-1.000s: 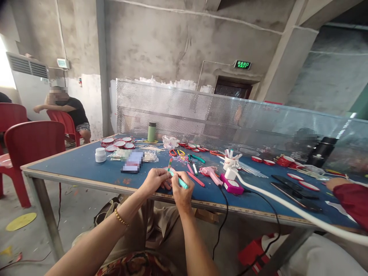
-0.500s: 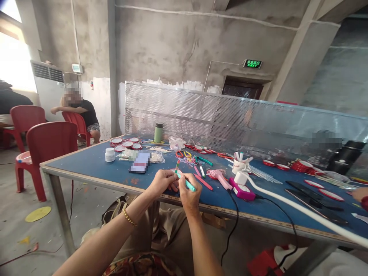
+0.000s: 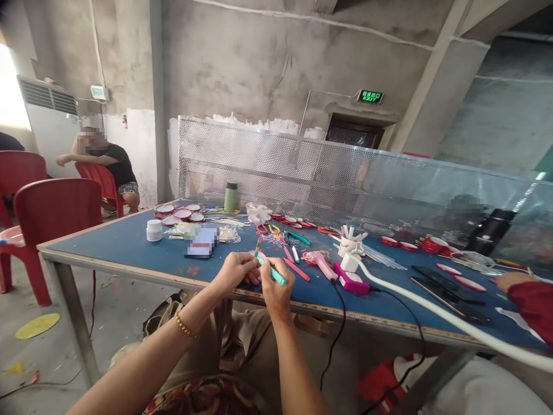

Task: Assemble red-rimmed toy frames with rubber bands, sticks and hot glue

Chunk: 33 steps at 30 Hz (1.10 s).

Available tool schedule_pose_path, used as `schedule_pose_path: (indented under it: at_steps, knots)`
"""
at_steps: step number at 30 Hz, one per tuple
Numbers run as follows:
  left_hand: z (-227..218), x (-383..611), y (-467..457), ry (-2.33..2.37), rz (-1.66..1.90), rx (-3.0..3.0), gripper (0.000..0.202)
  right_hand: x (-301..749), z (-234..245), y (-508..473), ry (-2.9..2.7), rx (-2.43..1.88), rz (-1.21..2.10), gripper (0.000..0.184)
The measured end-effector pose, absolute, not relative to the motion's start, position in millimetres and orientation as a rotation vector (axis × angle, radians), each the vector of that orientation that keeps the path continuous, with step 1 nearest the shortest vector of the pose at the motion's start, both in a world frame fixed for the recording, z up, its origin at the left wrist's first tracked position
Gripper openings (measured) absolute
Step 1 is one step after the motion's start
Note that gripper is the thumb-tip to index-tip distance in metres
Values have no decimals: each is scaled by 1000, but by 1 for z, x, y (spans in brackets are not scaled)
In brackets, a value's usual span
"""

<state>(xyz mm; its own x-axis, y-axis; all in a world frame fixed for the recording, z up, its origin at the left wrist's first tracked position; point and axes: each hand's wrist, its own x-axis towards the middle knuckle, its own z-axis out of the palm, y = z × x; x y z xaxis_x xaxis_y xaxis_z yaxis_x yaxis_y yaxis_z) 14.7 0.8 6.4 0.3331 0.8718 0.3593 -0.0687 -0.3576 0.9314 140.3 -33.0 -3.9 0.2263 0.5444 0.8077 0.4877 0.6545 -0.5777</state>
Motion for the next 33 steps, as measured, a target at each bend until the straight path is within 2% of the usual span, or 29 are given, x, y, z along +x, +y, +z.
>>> schedule_pose_path:
  at_steps: [33]
  knots:
    - [5, 14, 2, 752, 1221, 1671, 25, 140, -3, -30, -1452, -928, 35, 21]
